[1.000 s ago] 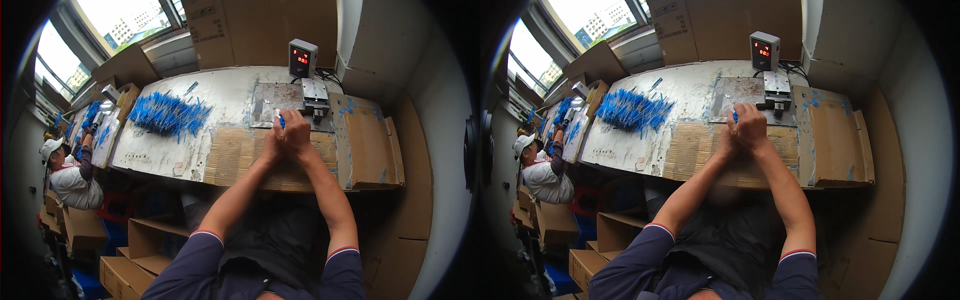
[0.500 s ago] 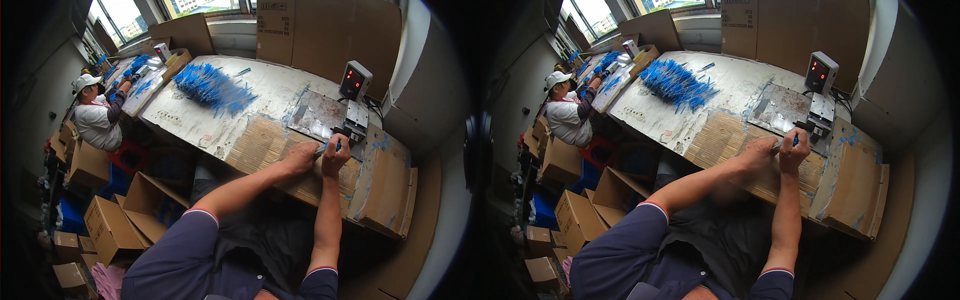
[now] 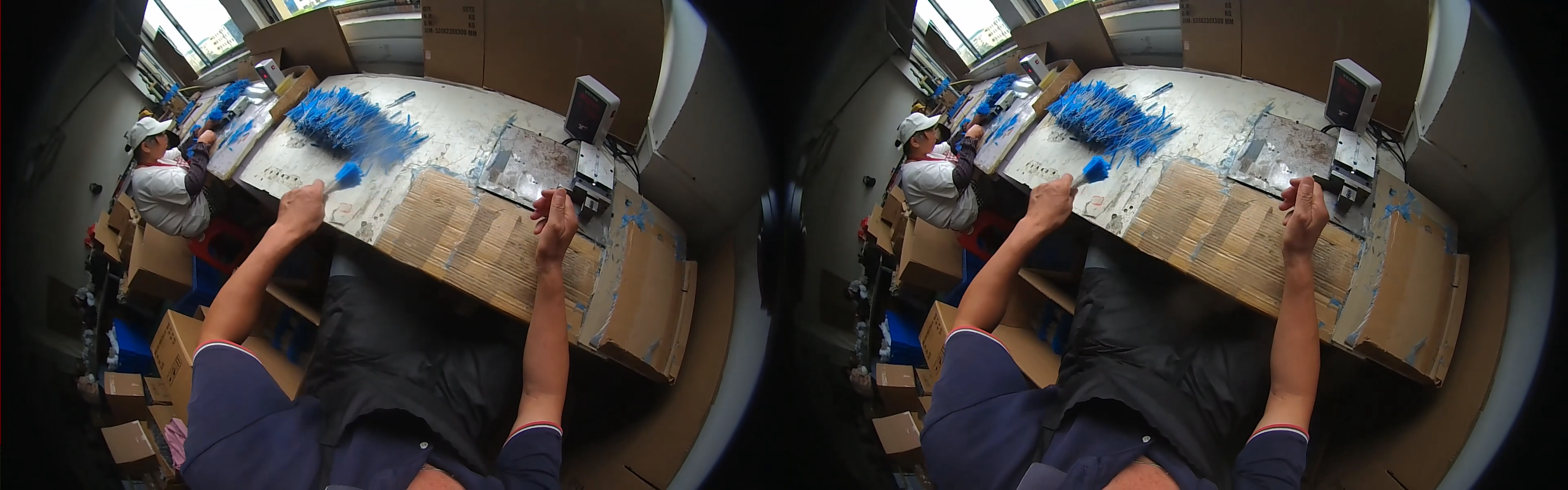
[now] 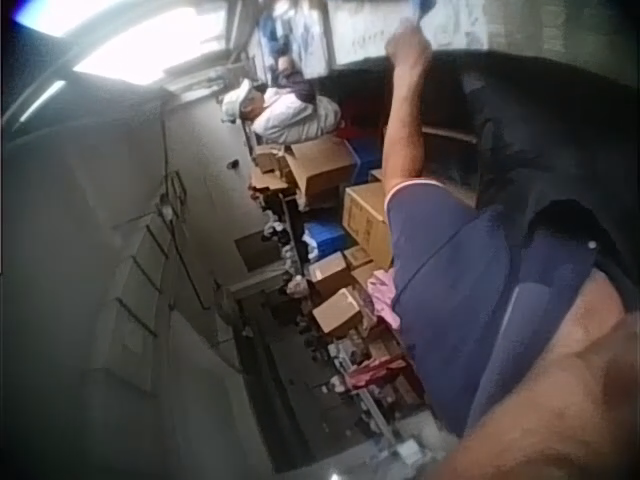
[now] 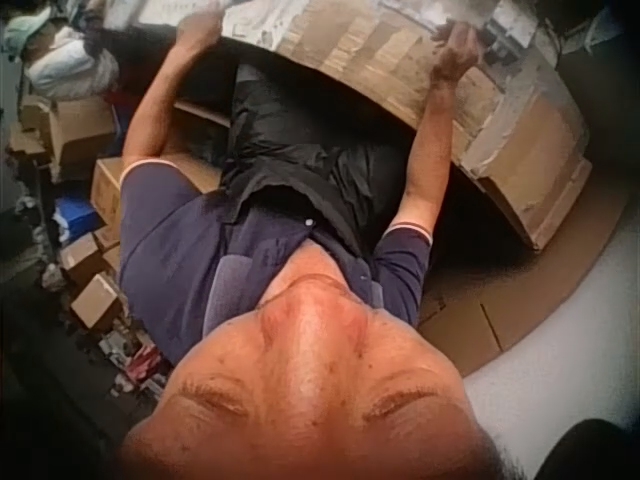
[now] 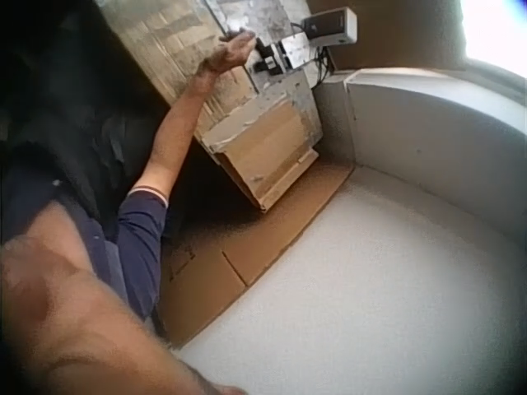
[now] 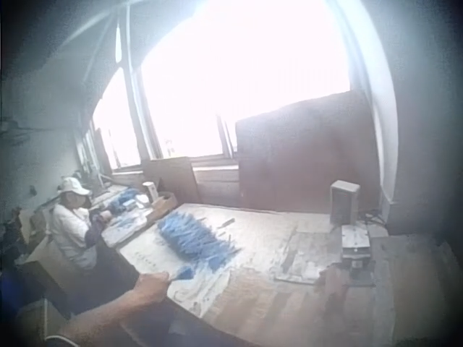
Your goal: Assembling and sorting blue brush-like components using a machine and manually packing them into boxes.
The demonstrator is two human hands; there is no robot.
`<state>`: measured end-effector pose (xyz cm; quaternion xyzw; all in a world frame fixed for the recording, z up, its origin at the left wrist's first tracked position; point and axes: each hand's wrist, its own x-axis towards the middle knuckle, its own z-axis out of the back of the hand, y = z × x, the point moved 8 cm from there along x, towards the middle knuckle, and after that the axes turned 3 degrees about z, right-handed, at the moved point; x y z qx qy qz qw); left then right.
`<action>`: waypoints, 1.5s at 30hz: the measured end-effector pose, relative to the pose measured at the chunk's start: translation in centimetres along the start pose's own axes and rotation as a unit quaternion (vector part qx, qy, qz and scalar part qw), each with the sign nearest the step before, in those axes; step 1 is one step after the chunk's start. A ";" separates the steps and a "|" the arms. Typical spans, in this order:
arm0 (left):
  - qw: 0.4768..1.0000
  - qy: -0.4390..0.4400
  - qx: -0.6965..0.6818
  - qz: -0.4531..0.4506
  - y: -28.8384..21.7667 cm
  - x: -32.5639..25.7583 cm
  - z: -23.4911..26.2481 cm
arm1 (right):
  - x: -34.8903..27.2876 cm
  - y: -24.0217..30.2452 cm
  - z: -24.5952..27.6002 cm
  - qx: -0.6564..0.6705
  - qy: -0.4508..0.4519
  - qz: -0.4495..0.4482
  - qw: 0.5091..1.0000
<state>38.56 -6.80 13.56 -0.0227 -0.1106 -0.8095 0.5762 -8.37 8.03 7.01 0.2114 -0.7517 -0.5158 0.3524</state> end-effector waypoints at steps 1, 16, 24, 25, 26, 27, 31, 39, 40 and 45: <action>0.999 -0.045 0.011 0.027 2.0 0.4 1.9 | -0.1 -0.4 0.2 0.002 0.013 -0.014 1.000; 0.929 -0.285 0.162 0.169 15.0 1.8 6.6 | -0.1 -3.3 -0.4 -0.067 0.071 -0.069 0.993; 0.978 -0.079 0.174 0.088 17.5 0.8 -3.7 | -0.6 -3.9 -3.0 -0.163 0.142 -0.063 0.974; 0.972 -0.154 0.138 0.111 17.4 1.4 0.2 | -0.8 -4.1 -2.4 -0.173 0.140 -0.059 0.973; 0.951 -0.199 0.153 0.179 18.2 1.8 2.9 | -0.7 -4.0 -2.3 -0.169 0.142 -0.075 0.972; 0.945 -0.232 0.144 0.181 16.2 2.5 5.8 | -0.5 -3.9 -1.2 -0.178 0.135 -0.078 0.972; 0.854 -0.403 0.050 0.324 18.3 -1.6 3.7 | -0.4 -4.1 -2.9 -0.185 0.140 -0.059 0.971; 0.902 -0.316 0.034 0.293 19.7 0.3 7.8 | 0.0 -4.8 -1.0 -0.205 0.124 -0.075 0.968; 0.875 -0.357 0.020 0.326 19.7 -0.5 7.8 | 0.0 -4.4 -1.3 -0.227 0.129 -0.064 0.963; 0.980 0.128 0.060 0.136 19.9 -3.1 -13.7 | -0.8 -4.8 -3.7 -0.195 0.146 -0.043 0.969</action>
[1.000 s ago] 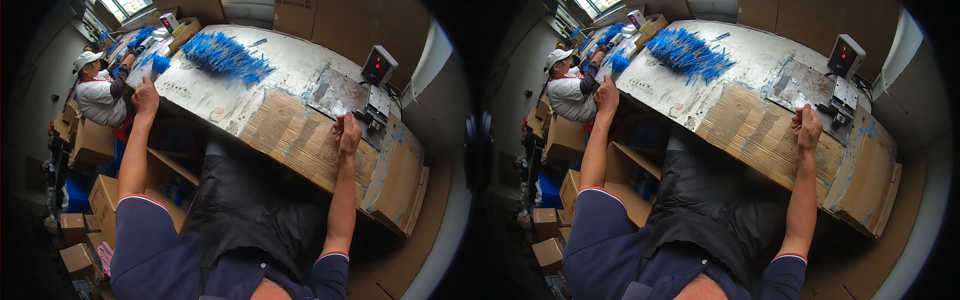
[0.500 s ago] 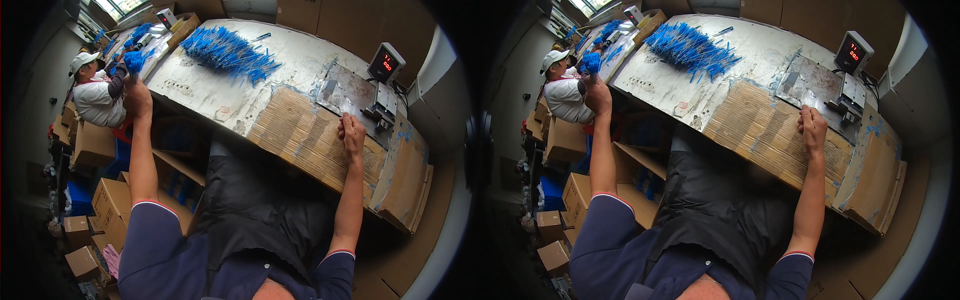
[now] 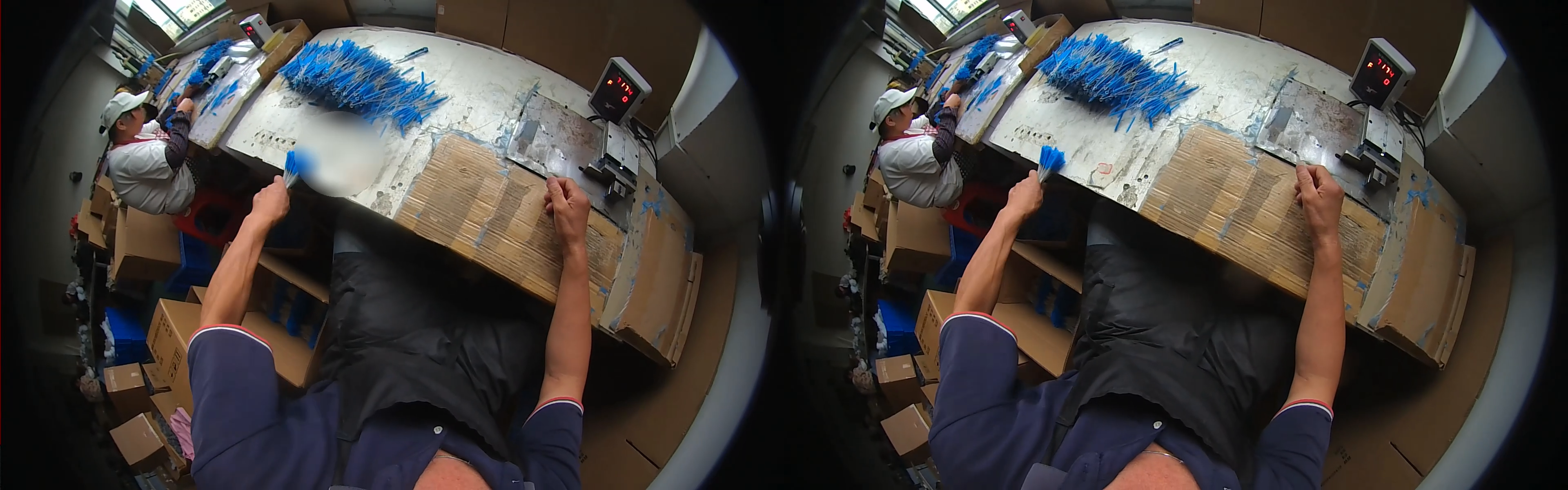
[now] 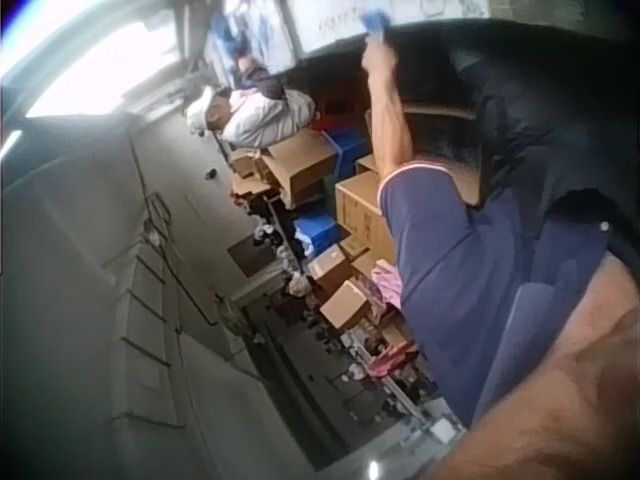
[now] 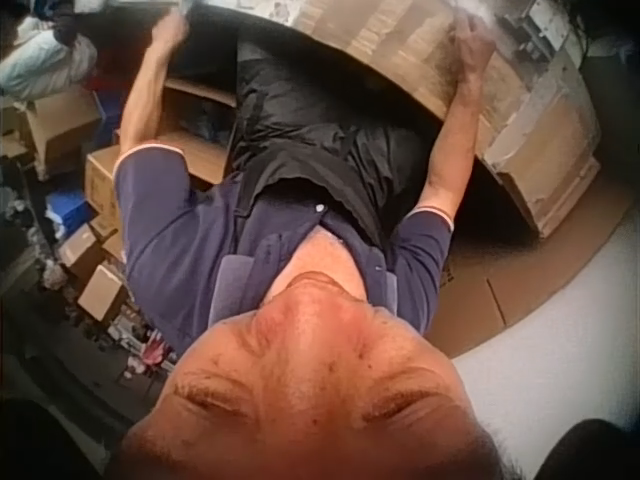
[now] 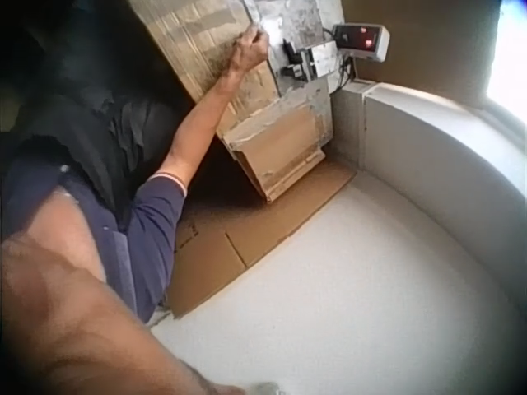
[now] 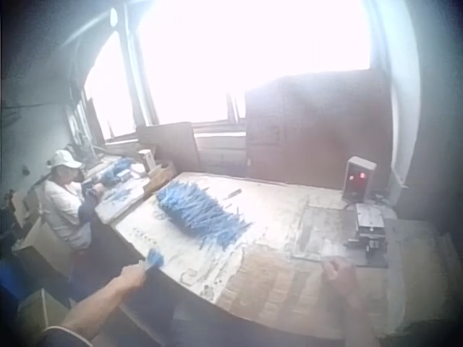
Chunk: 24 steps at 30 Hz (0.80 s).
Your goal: Assembling and sorting blue brush-like components using a machine and manually packing them into boxes.
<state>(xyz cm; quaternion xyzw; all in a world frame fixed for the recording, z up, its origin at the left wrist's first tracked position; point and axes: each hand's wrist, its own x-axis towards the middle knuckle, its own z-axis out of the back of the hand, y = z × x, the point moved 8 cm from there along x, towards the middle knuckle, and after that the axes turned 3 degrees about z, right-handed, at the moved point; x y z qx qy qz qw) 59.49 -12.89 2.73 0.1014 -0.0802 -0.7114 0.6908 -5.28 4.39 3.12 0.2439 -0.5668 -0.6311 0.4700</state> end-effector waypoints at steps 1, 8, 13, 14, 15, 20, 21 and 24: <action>0.997 -0.042 -0.059 0.012 -1.7 0.1 2.5 | -0.2 -0.4 0.8 0.002 -0.012 0.007 1.000; 0.618 0.275 -0.735 -0.045 -15.2 -8.7 7.6 | -1.3 0.7 -2.6 0.055 -0.064 0.022 0.996; 0.418 0.409 -0.802 -0.125 -25.0 -15.2 8.5 | -5.2 7.3 -14.8 0.246 0.270 -0.124 0.923; 0.382 0.431 -0.802 -0.157 -27.1 -15.7 8.5 | -5.7 8.4 -15.8 0.300 0.305 -0.112 0.897; 0.376 0.443 -0.799 -0.155 -28.5 -16.2 8.2 | -6.0 9.3 -16.8 0.337 0.312 -0.103 0.883; 0.310 0.514 -0.775 -0.200 -34.1 -18.9 8.0 | -6.8 11.1 -17.7 0.448 0.323 -0.134 0.823; 0.299 0.526 -0.773 -0.190 -34.5 -19.1 8.2 | -6.7 10.2 -17.5 0.447 0.300 -0.159 0.827; 0.319 0.523 -0.775 -0.154 -35.2 -18.8 7.5 | -6.8 8.3 -17.0 0.448 0.239 -0.208 0.836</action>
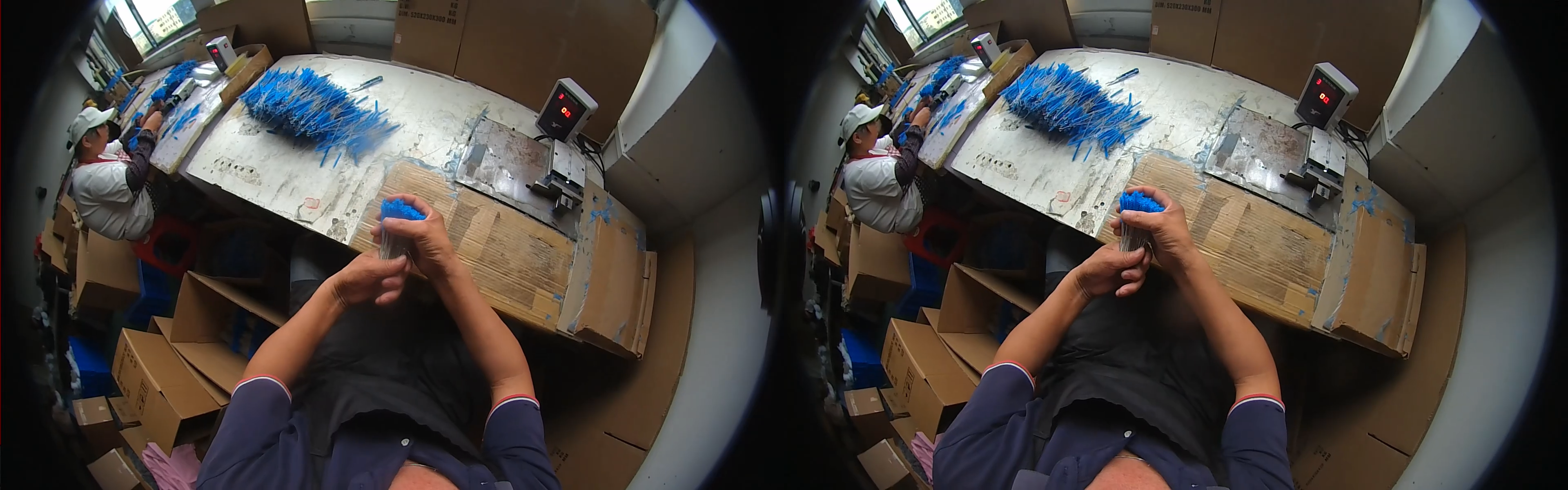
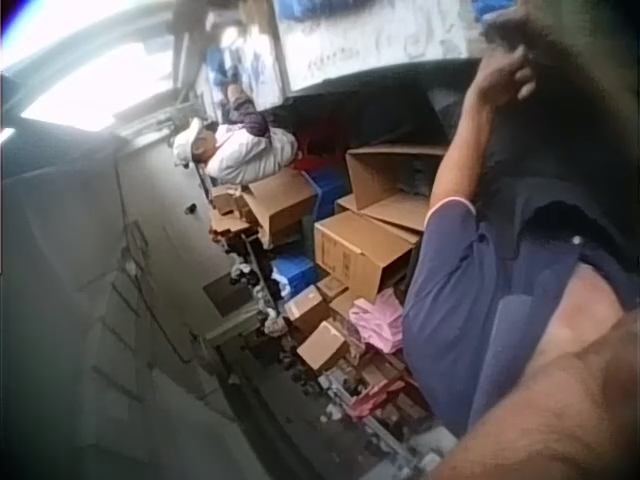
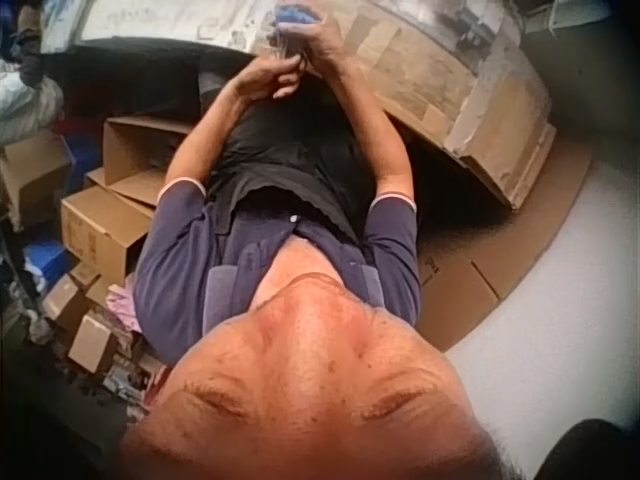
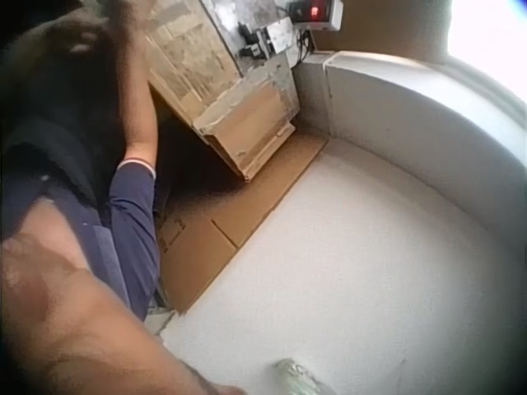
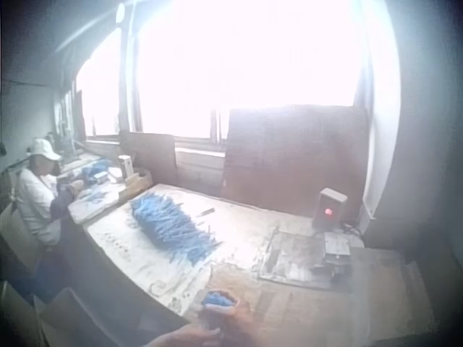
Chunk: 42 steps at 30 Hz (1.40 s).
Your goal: Assembling and sorting blue brush-like components using a machine and manually packing them into boxes.
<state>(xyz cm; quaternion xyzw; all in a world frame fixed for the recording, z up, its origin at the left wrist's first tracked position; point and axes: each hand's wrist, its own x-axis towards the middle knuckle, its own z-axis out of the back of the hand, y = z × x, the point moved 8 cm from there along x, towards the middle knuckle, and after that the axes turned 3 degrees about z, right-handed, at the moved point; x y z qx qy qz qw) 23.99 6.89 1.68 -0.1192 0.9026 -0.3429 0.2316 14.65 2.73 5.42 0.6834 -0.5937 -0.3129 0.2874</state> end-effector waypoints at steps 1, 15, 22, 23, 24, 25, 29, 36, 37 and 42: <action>0.999 -0.041 0.013 0.001 0.1 0.1 0.6 | 0.0 -0.3 0.7 0.015 -0.043 -0.001 0.999; 0.603 -0.513 0.597 -0.129 -6.6 -6.9 4.7 | 0.0 -0.6 -3.1 -0.302 -0.087 0.189 0.930; 0.341 -0.612 0.699 -0.143 -22.0 -19.2 9.5 | -0.5 6.4 9.2 -0.543 -0.223 0.298 0.753; 0.289 -0.634 0.688 -0.204 -23.9 -20.9 9.1 | -0.7 6.9 10.8 -0.493 -0.255 0.312 0.771; 0.237 -0.649 0.673 -0.265 -25.2 -22.3 8.6 | -0.8 6.8 11.7 -0.440 -0.287 0.325 0.787; 0.212 -0.701 0.616 -0.290 -25.5 -23.7 9.5 | -0.7 6.4 11.3 -0.429 -0.293 0.324 0.790; 0.260 -0.627 0.733 0.050 -19.5 -21.2 23.2 | 0.4 5.9 8.2 -0.550 -0.224 0.299 0.747; 0.183 -0.753 0.619 -0.128 -28.3 -26.4 14.8 | 0.7 6.1 10.0 -0.519 -0.247 0.261 0.776; 0.169 -0.769 0.604 -0.122 -27.5 -26.5 15.5 | 0.9 5.9 9.7 -0.528 -0.242 0.249 0.775; 0.207 -0.525 0.814 0.138 -22.8 -24.2 27.0 | 1.3 5.8 9.2 -0.527 -0.220 0.268 0.776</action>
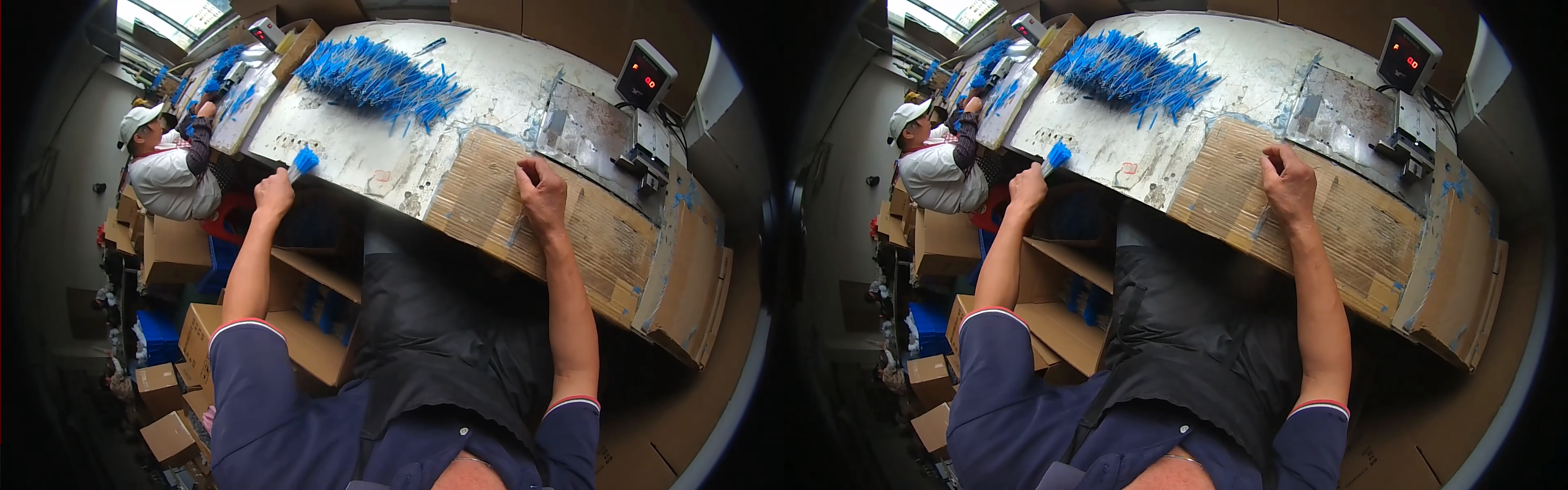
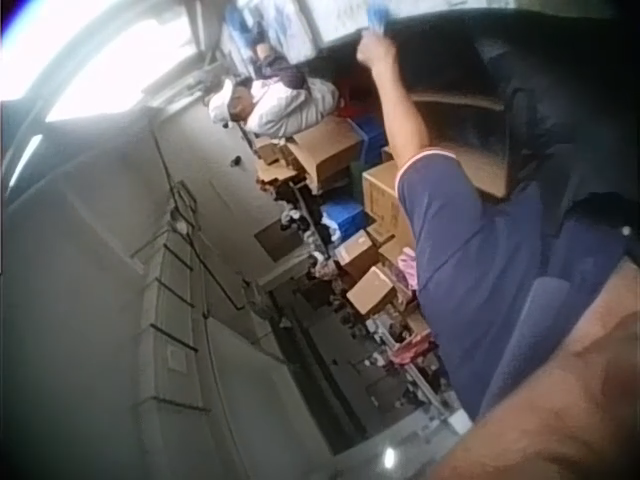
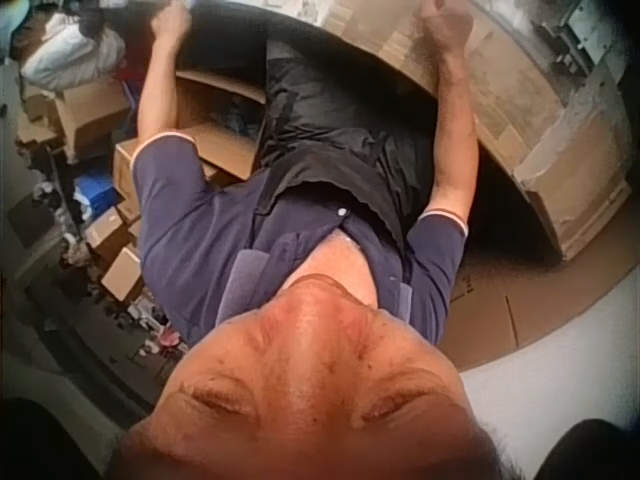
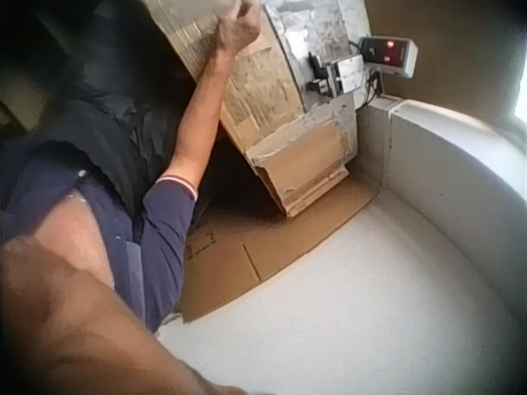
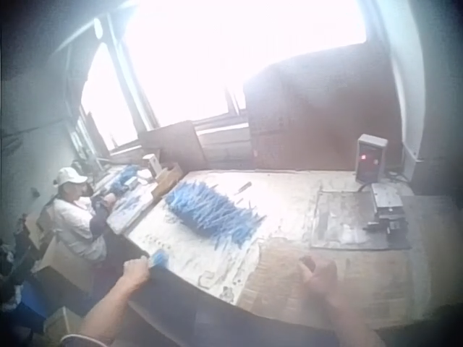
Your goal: Assembling and sorting blue brush-like components using a machine and manually packing them into boxes.
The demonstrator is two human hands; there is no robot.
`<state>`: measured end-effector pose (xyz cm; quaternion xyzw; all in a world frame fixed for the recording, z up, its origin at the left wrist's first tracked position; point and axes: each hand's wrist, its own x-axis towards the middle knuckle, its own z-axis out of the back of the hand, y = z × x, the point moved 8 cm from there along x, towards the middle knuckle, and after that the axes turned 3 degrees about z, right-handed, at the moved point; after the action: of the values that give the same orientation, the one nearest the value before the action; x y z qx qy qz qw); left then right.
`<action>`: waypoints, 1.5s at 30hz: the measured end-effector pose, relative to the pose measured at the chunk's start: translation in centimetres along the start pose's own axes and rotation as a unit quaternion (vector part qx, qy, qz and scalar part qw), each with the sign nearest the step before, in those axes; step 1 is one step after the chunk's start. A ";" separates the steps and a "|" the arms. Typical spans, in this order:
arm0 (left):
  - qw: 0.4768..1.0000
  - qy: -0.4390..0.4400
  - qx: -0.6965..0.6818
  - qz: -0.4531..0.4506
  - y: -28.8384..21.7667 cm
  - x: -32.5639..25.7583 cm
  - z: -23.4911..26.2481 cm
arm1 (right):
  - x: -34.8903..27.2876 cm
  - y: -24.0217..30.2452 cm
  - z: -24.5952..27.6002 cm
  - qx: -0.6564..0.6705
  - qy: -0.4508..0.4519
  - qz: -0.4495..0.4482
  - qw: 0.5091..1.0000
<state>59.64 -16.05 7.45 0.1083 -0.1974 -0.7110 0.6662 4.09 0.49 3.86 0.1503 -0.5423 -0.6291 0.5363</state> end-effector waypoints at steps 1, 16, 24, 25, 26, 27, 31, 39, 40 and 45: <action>0.995 -0.071 -0.041 0.052 1.1 0.8 3.7 | -0.4 -0.2 0.4 0.007 -0.002 -0.010 1.000; 0.854 -0.358 -0.280 0.253 4.3 -0.9 10.5 | -0.2 -0.5 0.6 0.034 -0.006 -0.029 0.999; 0.986 -0.063 -0.151 0.016 -5.2 -3.9 3.3 | -0.3 -0.6 0.4 0.057 -0.003 -0.046 0.997; 0.893 0.070 -0.436 0.085 -5.8 -5.0 2.8 | -0.4 -0.7 0.4 0.055 -0.002 -0.040 0.998; 0.699 0.193 -0.674 0.142 -8.0 -6.9 2.4 | -0.5 -0.8 0.7 0.044 -0.014 -0.028 0.999; 0.632 0.217 -0.736 0.112 -10.2 -8.3 3.4 | -0.7 -0.7 1.0 0.032 -0.028 -0.016 0.999; 0.400 0.318 -0.860 0.002 -19.1 -15.0 8.7 | -4.9 0.5 -1.2 0.191 0.013 -0.134 0.972; 0.186 0.574 -0.794 -0.078 -32.1 -26.7 10.8 | -14.5 10.8 -7.0 0.503 0.238 -0.336 0.760; 0.181 0.579 -0.791 -0.081 -32.6 -27.2 10.7 | -14.8 10.2 -6.7 0.500 0.231 -0.339 0.763; 0.209 0.585 -0.777 -0.098 -33.1 -28.4 10.8 | -16.7 7.6 -5.8 0.486 0.206 -0.374 0.762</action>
<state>27.72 14.69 -0.06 -0.0595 0.9117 -0.3040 0.2699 18.78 12.67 1.55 0.7076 -0.5528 -0.3858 0.2118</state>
